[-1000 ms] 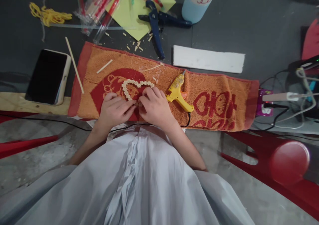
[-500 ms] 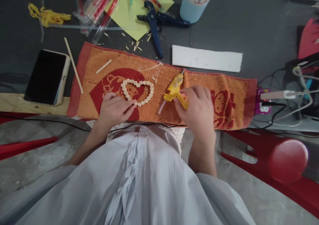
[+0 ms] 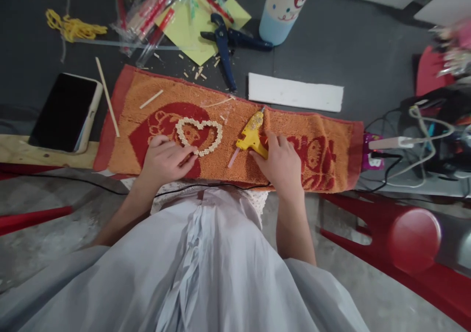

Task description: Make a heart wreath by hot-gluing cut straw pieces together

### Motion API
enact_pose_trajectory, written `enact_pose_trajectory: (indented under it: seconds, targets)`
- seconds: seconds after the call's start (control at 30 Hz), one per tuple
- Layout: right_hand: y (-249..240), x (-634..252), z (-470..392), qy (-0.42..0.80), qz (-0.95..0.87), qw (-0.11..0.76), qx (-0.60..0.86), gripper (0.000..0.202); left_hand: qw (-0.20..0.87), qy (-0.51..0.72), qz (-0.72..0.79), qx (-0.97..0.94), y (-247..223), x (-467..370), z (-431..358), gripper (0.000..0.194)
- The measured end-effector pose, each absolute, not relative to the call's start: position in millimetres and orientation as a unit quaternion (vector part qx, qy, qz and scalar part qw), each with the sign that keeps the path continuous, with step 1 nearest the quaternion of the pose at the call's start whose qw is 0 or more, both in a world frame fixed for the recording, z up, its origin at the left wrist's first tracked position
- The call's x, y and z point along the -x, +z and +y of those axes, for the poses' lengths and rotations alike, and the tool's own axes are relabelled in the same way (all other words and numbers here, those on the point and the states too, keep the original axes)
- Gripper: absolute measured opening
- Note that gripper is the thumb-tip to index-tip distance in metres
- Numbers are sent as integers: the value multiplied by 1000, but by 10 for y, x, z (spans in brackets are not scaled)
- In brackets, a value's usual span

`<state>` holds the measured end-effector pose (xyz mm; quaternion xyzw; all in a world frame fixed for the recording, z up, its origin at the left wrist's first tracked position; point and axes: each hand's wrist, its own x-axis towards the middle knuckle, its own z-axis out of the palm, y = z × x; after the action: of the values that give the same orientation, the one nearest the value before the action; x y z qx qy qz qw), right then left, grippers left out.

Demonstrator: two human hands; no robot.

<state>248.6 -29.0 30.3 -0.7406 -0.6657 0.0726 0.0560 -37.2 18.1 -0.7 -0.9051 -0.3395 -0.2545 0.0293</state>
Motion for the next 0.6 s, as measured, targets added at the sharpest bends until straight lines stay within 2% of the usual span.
enact_pose_trajectory:
  seconds: [0.07,0.17,0.23,0.4,0.47,0.6]
  targets:
    - [310,-2514,-269,81,-682,60,725,46,24,-258,-343,903,-16,373,183,10]
    - [302,-2650,-254,146,-685,115,705,41,0,-262,-349,900,-36,376,184,11]
    - [270,-2778,-251,233,-649,186,700,39,1,-264,-349,899,-44,377,182,11]
    - [157,-2999,-238,425,-436,450,653,28,33,-272,-339,900,-37,372,177,9]
    - [151,-3026,-226,450,-389,503,627,30,30,-274,-337,900,-32,369,177,10]
    - [212,-3053,-249,450,-355,556,602,30,15,-262,-348,900,-30,368,176,11]
